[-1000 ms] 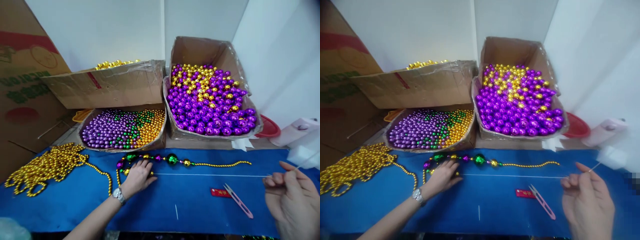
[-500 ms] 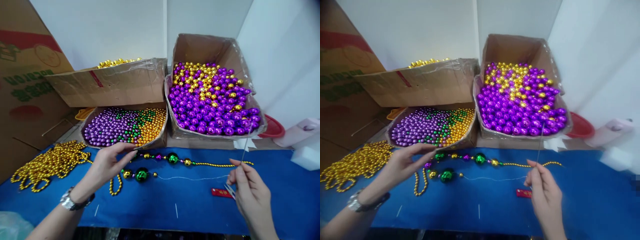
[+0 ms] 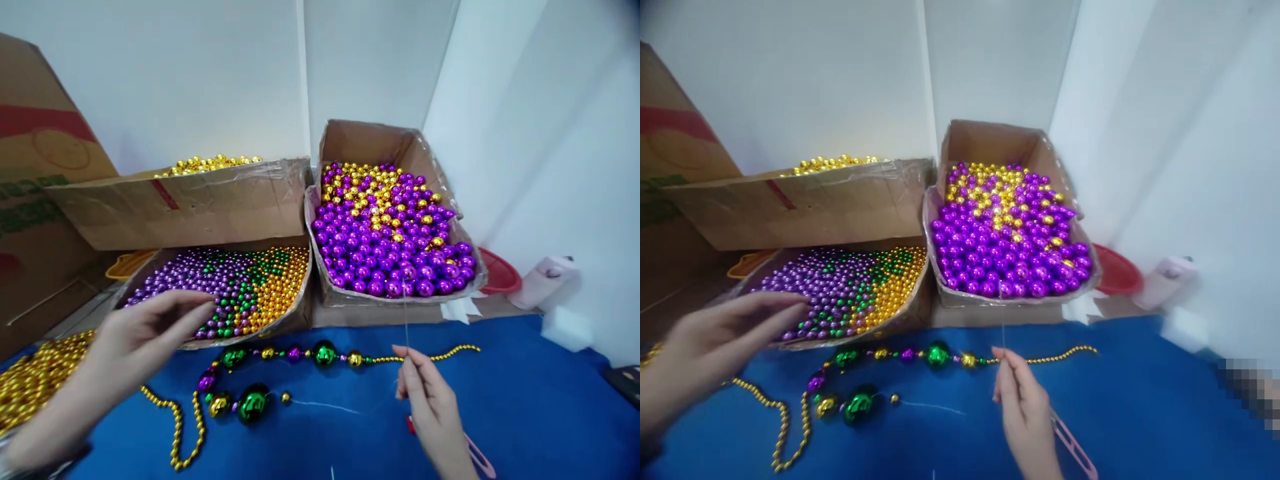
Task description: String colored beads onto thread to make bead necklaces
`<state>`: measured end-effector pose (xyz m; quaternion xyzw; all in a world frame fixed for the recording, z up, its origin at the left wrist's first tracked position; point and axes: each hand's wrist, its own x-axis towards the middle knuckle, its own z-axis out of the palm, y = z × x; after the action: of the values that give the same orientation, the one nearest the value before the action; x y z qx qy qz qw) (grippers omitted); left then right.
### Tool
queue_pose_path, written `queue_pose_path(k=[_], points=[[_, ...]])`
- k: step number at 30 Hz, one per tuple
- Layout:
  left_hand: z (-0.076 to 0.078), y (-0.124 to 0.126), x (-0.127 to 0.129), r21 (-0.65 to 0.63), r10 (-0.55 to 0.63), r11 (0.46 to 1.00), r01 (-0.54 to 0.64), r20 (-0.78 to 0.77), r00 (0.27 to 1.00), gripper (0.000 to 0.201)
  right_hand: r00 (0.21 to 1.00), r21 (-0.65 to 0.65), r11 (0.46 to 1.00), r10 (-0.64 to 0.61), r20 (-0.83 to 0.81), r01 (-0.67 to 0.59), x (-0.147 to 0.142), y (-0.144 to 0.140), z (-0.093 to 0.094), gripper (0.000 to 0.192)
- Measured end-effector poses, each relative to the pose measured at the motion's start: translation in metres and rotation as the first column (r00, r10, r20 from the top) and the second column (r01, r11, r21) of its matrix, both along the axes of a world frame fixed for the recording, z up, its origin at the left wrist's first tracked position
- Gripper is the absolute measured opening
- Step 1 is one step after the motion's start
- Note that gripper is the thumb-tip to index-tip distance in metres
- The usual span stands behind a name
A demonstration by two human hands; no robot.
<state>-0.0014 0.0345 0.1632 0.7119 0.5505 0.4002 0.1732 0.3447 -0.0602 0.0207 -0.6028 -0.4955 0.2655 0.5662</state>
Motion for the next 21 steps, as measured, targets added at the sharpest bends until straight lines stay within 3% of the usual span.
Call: queue_pose_path(k=[2, 5, 8, 11, 14, 16, 19, 21], points=[[0.002, 0.015, 0.052, 0.013, -0.261, 0.965, 0.262, -0.05, 0.964, 0.018, 1.0, 0.02, 1.0, 0.02, 0.021, -0.02, -0.005, 0.0, -0.001, 0.038], [0.002, 0.048, 0.126, 0.063, -0.462, 0.875, 0.479, -0.182, 0.868, 0.02, 0.997, 0.014, 0.998, 0.052, 0.06, -0.053, -0.007, -0.006, -0.003, 0.038], [-0.006, 0.091, 0.187, 0.086, -0.431, 0.848, 0.522, -0.46, 0.776, 0.024, 0.998, -0.031, 0.999, 0.035, 0.052, -0.033, -0.008, -0.015, -0.007, 0.039], [-0.022, 0.132, 0.23, 0.058, -0.409, 0.856, 0.514, -0.532, 0.741, 0.027, 0.999, -0.077, 0.996, -0.032, 0.005, 0.032, -0.011, -0.022, -0.01, 0.042], [-0.032, 0.158, 0.252, 0.005, -0.426, 0.861, 0.508, -0.538, 0.727, 0.027, 0.997, -0.107, 0.992, -0.071, -0.006, 0.07, -0.013, -0.026, -0.012, 0.043], [-0.031, 0.163, 0.255, -0.015, -0.438, 0.864, 0.504, -0.518, 0.735, 0.026, 0.996, -0.108, 0.991, -0.082, 0.019, 0.084, -0.012, -0.027, -0.013, 0.041], [-0.02, 0.15, 0.243, -0.012, -0.443, 0.87, 0.493, -0.458, 0.771, 0.028, 0.987, -0.058, 0.994, -0.086, 0.132, 0.094, -0.006, -0.026, -0.012, 0.036], [-0.013, 0.129, 0.227, -0.059, -0.519, 0.85, 0.524, -0.266, 0.812, 0.032, 0.966, 0.009, 0.998, -0.061, 0.252, 0.06, -0.002, -0.024, -0.009, 0.032]])
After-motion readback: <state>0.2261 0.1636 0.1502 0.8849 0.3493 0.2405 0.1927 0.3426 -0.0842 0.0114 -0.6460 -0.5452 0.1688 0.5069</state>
